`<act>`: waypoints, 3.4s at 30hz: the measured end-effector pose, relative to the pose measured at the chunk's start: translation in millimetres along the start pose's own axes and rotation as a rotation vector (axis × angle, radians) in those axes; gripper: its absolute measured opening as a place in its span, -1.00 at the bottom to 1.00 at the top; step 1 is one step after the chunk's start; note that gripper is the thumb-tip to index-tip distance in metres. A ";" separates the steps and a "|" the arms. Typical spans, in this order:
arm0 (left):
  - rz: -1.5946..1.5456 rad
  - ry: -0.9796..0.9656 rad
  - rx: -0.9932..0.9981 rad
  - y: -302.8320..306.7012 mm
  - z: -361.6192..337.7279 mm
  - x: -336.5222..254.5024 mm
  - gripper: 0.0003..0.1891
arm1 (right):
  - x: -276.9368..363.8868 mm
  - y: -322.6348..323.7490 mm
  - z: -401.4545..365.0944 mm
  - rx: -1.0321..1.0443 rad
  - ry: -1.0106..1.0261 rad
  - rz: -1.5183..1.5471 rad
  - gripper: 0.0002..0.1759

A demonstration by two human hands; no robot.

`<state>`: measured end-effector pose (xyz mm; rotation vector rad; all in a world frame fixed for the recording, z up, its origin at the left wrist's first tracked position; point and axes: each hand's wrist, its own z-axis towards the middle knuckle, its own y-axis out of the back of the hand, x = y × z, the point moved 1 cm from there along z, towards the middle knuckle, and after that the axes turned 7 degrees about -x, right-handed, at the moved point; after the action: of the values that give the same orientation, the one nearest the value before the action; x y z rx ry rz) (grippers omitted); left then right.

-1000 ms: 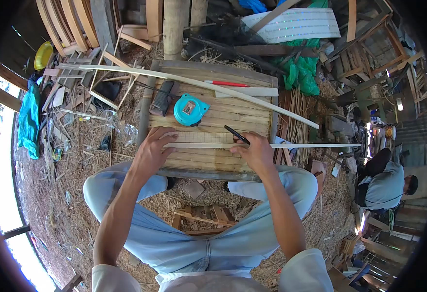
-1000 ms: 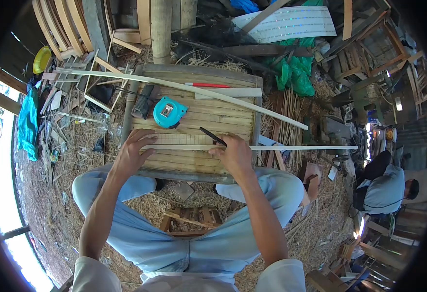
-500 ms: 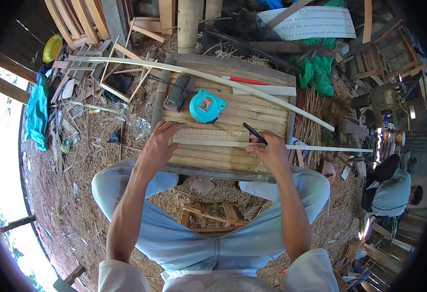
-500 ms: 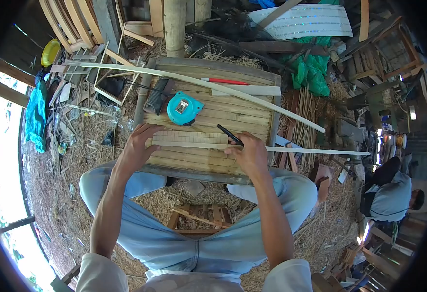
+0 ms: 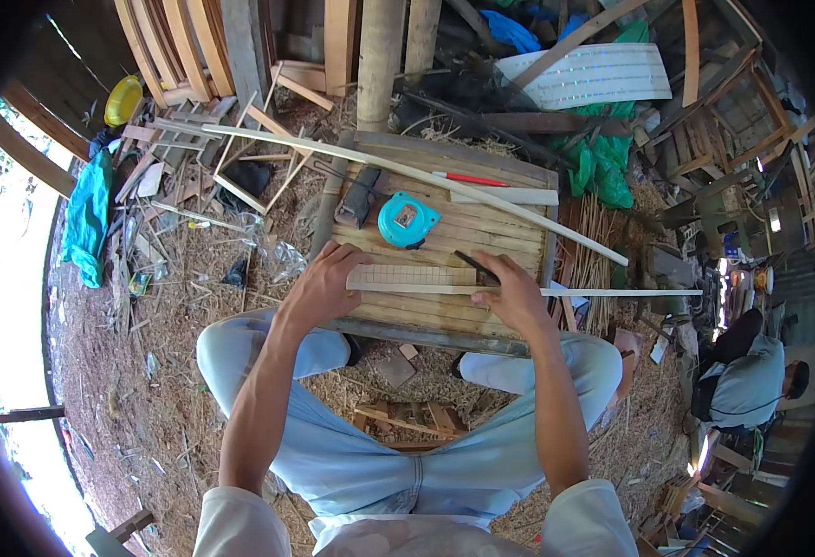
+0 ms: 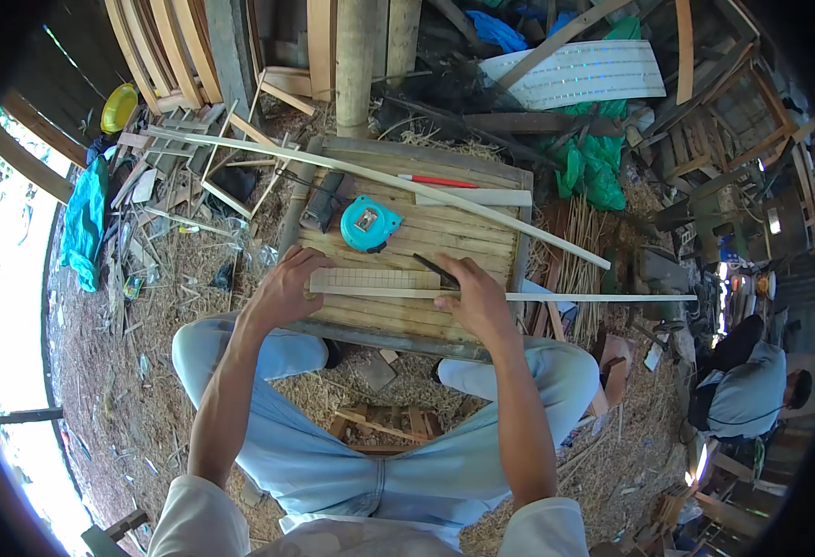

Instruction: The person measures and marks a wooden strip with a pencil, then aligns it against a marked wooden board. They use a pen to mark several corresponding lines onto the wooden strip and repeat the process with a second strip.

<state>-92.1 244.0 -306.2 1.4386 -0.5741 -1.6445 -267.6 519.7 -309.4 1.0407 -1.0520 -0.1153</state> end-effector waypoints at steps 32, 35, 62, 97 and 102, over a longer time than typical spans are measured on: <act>-0.077 0.017 -0.188 -11.4 7.1 5.9 -0.67 | 6.2 -2.5 7.7 -0.023 0.068 -0.069 -0.38; 0.019 -0.001 -0.226 -12.2 5.5 6.3 -0.72 | 3.9 -5.1 8.3 0.032 0.040 -0.143 -0.41; -0.133 0.179 -0.256 -22.1 6.2 17.8 -0.83 | 5.2 -1.8 22.1 -0.071 0.042 -0.188 -0.68; -0.176 0.195 -0.239 -17.5 9.3 12.9 -0.74 | -0.5 7.6 2.2 0.098 0.139 -0.254 -0.36; -0.146 0.200 -0.193 -15.9 9.6 13.1 -0.75 | 16.7 9.3 -1.1 0.053 0.123 -0.239 -0.38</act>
<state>-105.6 239.7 -324.0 1.5068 -0.1952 -1.5953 -261.4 516.6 -291.6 1.2047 -0.8207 -0.2146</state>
